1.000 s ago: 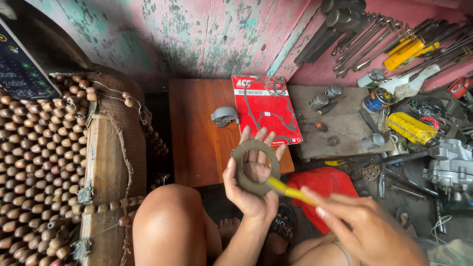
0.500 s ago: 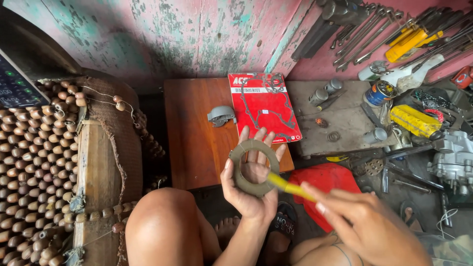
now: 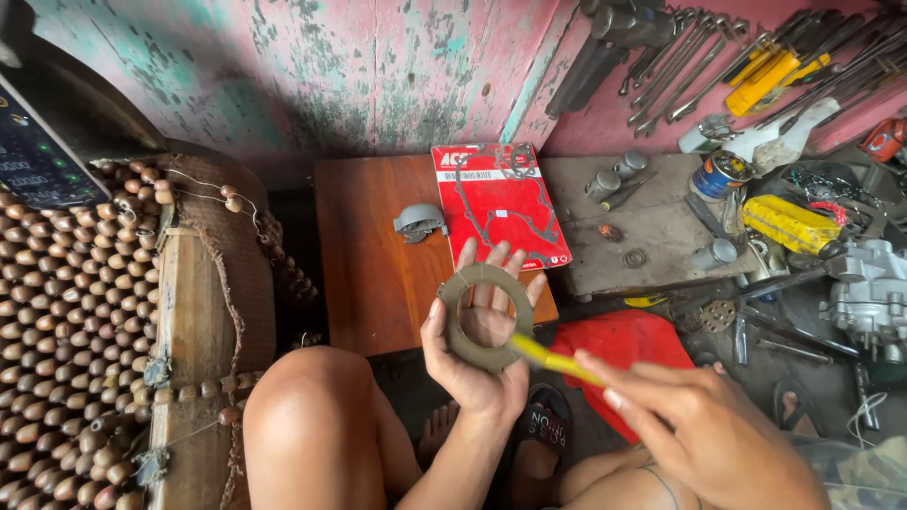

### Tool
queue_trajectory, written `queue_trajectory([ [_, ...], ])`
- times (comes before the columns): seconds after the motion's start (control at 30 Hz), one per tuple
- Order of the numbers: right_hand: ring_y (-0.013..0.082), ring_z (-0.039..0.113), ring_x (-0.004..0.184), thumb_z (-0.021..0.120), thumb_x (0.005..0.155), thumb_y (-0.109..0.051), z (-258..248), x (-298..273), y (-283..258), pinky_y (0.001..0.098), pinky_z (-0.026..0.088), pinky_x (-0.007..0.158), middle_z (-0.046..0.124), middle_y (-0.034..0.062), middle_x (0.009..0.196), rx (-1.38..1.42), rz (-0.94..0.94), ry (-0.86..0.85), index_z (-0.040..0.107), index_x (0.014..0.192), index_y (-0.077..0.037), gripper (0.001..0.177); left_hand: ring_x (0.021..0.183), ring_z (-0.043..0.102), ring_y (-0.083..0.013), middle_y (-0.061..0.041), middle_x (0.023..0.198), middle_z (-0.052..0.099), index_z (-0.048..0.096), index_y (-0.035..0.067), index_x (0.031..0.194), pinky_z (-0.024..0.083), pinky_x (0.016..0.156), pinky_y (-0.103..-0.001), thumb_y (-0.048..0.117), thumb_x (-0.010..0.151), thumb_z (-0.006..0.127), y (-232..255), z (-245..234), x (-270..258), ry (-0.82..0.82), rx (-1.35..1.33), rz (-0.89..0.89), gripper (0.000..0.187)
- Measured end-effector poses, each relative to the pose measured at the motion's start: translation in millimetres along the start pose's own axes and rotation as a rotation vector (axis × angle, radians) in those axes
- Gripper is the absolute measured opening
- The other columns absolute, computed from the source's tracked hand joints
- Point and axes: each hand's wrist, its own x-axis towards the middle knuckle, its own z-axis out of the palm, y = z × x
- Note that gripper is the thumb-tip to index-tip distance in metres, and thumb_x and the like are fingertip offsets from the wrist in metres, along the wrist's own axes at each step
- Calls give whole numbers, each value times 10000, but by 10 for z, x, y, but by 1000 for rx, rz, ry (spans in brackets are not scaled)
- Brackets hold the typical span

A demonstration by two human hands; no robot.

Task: The person holds a circular metal part and scrubs its surface with a yellow toothbrush. The person rotates the part to clean different areas while sitting on the floor in a workshop.

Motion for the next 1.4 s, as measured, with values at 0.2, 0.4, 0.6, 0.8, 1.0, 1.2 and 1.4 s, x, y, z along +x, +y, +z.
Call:
queue_trajectory([
  [0.2, 157, 822, 886, 597, 921, -247, 5, -61, 56, 329, 573, 794, 835, -34, 1128, 46, -60, 86, 659, 1394, -244, 477, 1298, 550, -442, -339, 1395, 560, 487, 7, 1502, 460, 1052, -624, 433, 829, 520, -56, 74, -91, 87, 30, -49, 797],
  [0.4, 167, 804, 902, 600, 917, -241, 3, -44, 106, 294, 568, 793, 823, -27, 1146, 64, -86, 89, 662, 1392, -278, 480, 1302, 550, -441, -322, 1391, 568, 506, 6, 1492, 459, 1046, -611, 439, 804, 505, -56, 169, -125, 154, 42, -85, 813],
  [0.6, 146, 798, 955, 589, 916, -293, -32, -124, 73, 317, 576, 785, 821, -77, 1185, 45, -51, 53, 647, 1413, -353, 503, 1337, 530, -434, -316, 1453, 533, 498, 19, 1501, 450, 1059, -614, 438, 813, 506, -66, 175, -145, 147, 25, -100, 806],
  [0.8, 180, 783, 985, 574, 916, -307, -52, -252, 33, 356, 567, 799, 805, -87, 1186, 11, -5, 50, 618, 1429, -370, 519, 1331, 529, -453, -323, 1419, 549, 510, 16, 1489, 412, 1097, -642, 432, 811, 455, -92, 360, -250, 223, 54, -132, 798],
  [1.0, 181, 768, 1034, 578, 900, -313, -63, -415, -19, 389, 569, 849, 789, -105, 1203, -49, 17, 124, 620, 1392, -369, 497, 1327, 540, -450, -312, 1409, 558, 521, 25, 1485, 440, 1062, -626, 457, 812, 482, -93, 399, -373, 164, 96, -173, 801],
  [1.2, 230, 782, 817, 590, 909, -286, -17, -514, -61, 431, 567, 651, 813, -71, 1013, -76, -28, 217, 630, 1416, -339, 511, 1285, 578, -424, -274, 1345, 613, 552, 18, 1466, 499, 1002, -581, 457, 856, 558, -23, 350, -427, 8, 63, -247, 752],
  [1.4, 190, 714, 911, 603, 887, -340, 78, -569, -159, 507, 542, 760, 693, -134, 1038, -155, 70, 162, 567, 1448, -445, 572, 1308, 571, -415, -295, 1364, 608, 571, 26, 1434, 468, 1035, -608, 453, 828, 554, 206, 477, -436, 103, 108, -351, 742],
])
